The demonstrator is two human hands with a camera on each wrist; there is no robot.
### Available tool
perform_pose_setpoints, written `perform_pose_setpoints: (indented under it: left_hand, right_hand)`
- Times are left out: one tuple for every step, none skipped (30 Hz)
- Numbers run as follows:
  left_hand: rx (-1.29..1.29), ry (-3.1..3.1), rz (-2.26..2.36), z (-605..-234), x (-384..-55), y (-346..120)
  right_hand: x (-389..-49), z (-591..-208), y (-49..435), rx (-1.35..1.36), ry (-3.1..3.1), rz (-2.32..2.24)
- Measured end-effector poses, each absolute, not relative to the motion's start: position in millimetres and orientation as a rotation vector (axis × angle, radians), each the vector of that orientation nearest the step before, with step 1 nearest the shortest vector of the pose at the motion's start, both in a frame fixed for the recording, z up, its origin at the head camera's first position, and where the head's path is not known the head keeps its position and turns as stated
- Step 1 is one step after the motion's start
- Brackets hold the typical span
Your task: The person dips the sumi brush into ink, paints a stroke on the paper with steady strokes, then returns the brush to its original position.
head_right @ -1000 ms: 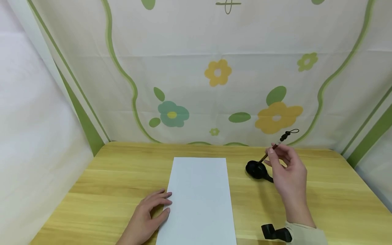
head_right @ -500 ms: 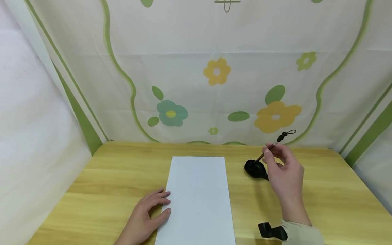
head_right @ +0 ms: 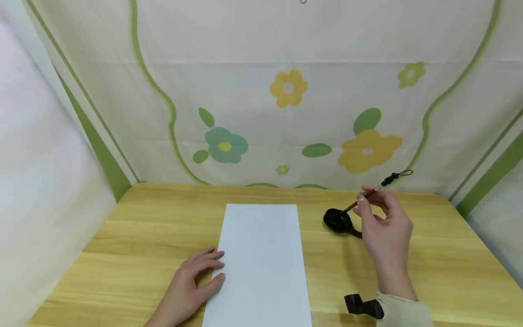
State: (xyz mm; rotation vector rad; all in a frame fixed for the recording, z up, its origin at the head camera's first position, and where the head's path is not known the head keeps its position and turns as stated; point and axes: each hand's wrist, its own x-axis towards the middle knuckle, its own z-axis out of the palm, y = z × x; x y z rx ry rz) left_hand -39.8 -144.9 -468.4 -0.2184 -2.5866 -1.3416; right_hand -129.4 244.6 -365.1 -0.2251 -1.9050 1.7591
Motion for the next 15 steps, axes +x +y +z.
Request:
perform_pose_setpoints:
  left_hand:
    - [-0.226,-2.583,-1.334,-467.5,-40.2,-145.3]
    - [-0.229,-2.58,-1.328,-466.6,-40.5,-145.6]
    - [-0.23,-2.581,-1.321,-466.2,-40.7,-145.9]
    - [-0.236,-2.578,-1.312,-465.8,-40.8,-146.1]
    - [-0.238,-2.58,-1.301,-465.6,-40.8,-146.2]
    - [-0.233,-2.584,-1.303,-465.6,-40.9,-146.2]
    - [-0.227,-2.588,-1.304,-465.6,-41.1,-146.1]
    - [-0.218,-2.591,-1.311,-465.7,-41.3,-145.9]
    - [-0.21,-2.593,-1.32,-465.9,-41.6,-145.8]
    - [-0.205,-2.595,-1.329,-466.1,-41.9,-145.5]
    - [-0.196,-2.6,-1.343,-466.4,-42.4,-145.2]
    - [-0.187,-2.603,-1.358,-466.8,-42.9,-144.9]
    - [-0.186,-2.605,-1.364,-467.0,-43.2,-144.6]
    - [-0.184,-2.608,-1.367,-467.4,-43.6,-144.2]
    - [-0.182,-2.61,-1.369,-467.8,-44.0,-143.9]
  right_hand:
    - [-129.1,-364.9,245.2,-0.234,-1.912,1.754]
    - [-128.9,-364.7,245.7,-0.244,-1.925,1.744]
    - [-128.7,-364.8,246.1,-0.251,-1.937,1.734]
    - [-128.6,-364.9,246.4,-0.256,-1.941,1.735]
    - [-128.7,-365.2,246.5,-0.257,-1.947,1.732]
    - [-128.8,-365.5,246.5,-0.254,-1.948,1.735]
    - [-129.1,-365.7,246.5,-0.243,-1.959,1.721]
    - [-129.4,-366.1,246.4,-0.229,-1.972,1.705]
    - [-129.7,-366.5,246.2,-0.214,-1.984,1.689]
    - [-130.0,-367.1,246.1,-0.203,-2.0,1.67]
    - [-130.3,-367.4,246.0,-0.198,-2.013,1.651]
    - [-130.4,-367.7,246.0,-0.193,-2.03,1.62]
    - [-130.4,-368.2,246.2,-0.19,-2.049,1.583]
    - [-130.4,-368.6,246.3,-0.185,-2.055,1.565]
    - [-130.4,-369.1,246.4,-0.178,-2.068,1.539]
